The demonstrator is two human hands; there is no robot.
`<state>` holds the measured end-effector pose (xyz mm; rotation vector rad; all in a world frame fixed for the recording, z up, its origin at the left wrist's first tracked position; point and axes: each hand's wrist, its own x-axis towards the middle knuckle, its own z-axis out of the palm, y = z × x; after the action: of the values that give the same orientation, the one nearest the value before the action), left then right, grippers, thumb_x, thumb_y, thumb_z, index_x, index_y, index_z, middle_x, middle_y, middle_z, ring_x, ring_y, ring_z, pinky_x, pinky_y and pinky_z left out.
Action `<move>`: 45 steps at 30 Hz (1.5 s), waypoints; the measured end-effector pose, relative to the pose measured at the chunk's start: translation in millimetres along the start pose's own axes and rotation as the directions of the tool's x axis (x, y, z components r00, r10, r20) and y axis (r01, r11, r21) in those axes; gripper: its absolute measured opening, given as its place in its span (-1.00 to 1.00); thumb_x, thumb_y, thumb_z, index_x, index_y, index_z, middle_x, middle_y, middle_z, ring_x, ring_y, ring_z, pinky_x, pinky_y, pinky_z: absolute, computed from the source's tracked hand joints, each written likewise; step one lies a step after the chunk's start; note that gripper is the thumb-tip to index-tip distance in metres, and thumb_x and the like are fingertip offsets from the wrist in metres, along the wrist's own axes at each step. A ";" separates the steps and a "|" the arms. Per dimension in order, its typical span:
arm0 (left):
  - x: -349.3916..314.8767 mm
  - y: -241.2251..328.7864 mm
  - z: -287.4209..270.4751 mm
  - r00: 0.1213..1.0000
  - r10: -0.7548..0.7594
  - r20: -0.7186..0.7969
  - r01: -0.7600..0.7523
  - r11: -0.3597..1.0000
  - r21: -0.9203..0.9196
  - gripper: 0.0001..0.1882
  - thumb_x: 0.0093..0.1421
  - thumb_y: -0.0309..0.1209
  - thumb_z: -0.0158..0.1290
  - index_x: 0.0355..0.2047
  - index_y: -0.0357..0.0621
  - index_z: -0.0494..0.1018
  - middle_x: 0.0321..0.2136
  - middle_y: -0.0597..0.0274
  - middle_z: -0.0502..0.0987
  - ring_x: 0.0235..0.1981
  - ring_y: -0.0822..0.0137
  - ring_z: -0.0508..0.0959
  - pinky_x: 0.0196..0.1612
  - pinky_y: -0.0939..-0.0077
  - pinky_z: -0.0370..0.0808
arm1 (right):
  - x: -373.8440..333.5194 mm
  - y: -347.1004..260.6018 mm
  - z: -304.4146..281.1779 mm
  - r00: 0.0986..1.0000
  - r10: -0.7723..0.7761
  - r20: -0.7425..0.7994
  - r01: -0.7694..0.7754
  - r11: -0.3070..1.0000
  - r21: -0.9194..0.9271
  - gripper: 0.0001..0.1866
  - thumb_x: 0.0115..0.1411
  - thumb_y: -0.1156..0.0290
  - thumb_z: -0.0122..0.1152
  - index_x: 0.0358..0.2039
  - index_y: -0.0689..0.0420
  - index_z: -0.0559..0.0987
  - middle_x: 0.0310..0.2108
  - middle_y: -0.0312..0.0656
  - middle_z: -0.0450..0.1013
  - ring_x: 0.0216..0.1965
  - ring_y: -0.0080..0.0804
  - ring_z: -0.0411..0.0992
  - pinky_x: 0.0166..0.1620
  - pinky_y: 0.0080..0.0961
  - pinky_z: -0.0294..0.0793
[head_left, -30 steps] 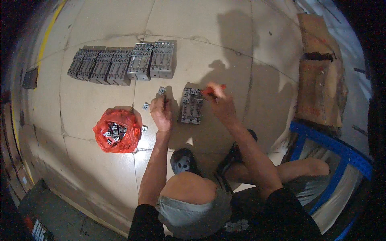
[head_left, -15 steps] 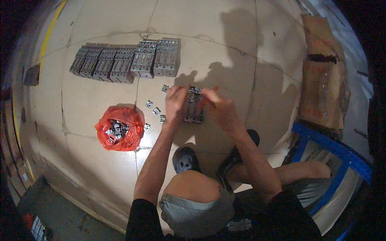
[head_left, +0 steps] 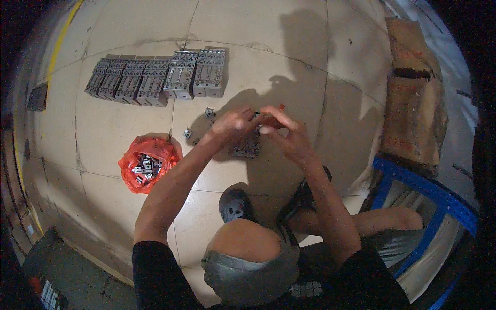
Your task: The person sits on the floor and assembles small metal components into a larger electrical device using a red-handled screwdriver. They repeatedly pick parts from a red bag and the floor, insert them into the device, and tighten them.
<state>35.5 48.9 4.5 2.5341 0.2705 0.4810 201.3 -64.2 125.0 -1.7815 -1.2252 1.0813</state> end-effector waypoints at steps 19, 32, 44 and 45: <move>-25.9 106.5 44.6 0.526 -0.834 -0.169 0.750 0.548 -0.369 0.07 -0.11 -0.10 0.43 0.36 -0.23 0.18 0.32 -0.15 0.27 0.22 -0.23 0.35 0.30 -0.11 0.27 | 17.3 4.4 72.5 0.866 0.193 -0.461 -0.093 0.969 0.230 -0.42 0.30 0.43 0.24 0.27 0.26 0.30 -0.30 -0.04 0.54 -0.36 -0.28 0.53 -0.20 -0.31 0.54; -50.9 126.6 38.5 0.370 -0.906 -0.204 0.768 0.422 -0.482 -0.11 -0.01 -0.21 0.33 0.31 -0.23 0.25 0.17 -0.10 0.41 0.19 -0.16 0.37 0.28 0.00 0.28 | 50.5 -4.6 16.0 0.757 -0.452 0.471 0.625 0.711 -0.323 -0.68 0.21 0.52 0.38 0.00 0.12 0.64 0.12 -0.17 0.51 -0.02 -0.15 0.58 -0.01 -0.32 0.56; -32.2 88.1 23.6 0.482 -0.829 -0.285 0.457 0.515 -0.725 -0.58 0.20 -0.55 0.23 0.09 -0.18 0.52 -0.20 0.04 0.71 -0.20 0.10 0.73 -0.17 0.37 0.63 | -6.5 35.7 69.7 0.962 0.056 -0.267 -0.015 0.989 0.150 -0.62 0.18 0.47 0.49 0.00 0.18 0.60 -0.01 -0.21 0.56 -0.18 -0.59 0.47 -0.13 -0.59 0.50; -32.1 87.1 24.4 0.467 -0.839 -0.279 0.460 0.500 -0.734 -0.56 0.17 -0.56 0.26 0.09 -0.17 0.53 -0.23 0.07 0.72 -0.24 0.14 0.74 -0.20 0.40 0.64 | -8.2 38.9 68.1 0.952 0.193 -0.239 -0.175 0.980 0.096 -0.61 0.17 0.45 0.50 0.00 0.18 0.61 -0.08 -0.24 0.59 -0.22 -0.60 0.47 -0.14 -0.58 0.49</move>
<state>23.6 -44.5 23.6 1.3781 1.1793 0.8726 151.4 -77.4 65.3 -1.9362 -0.8726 0.9578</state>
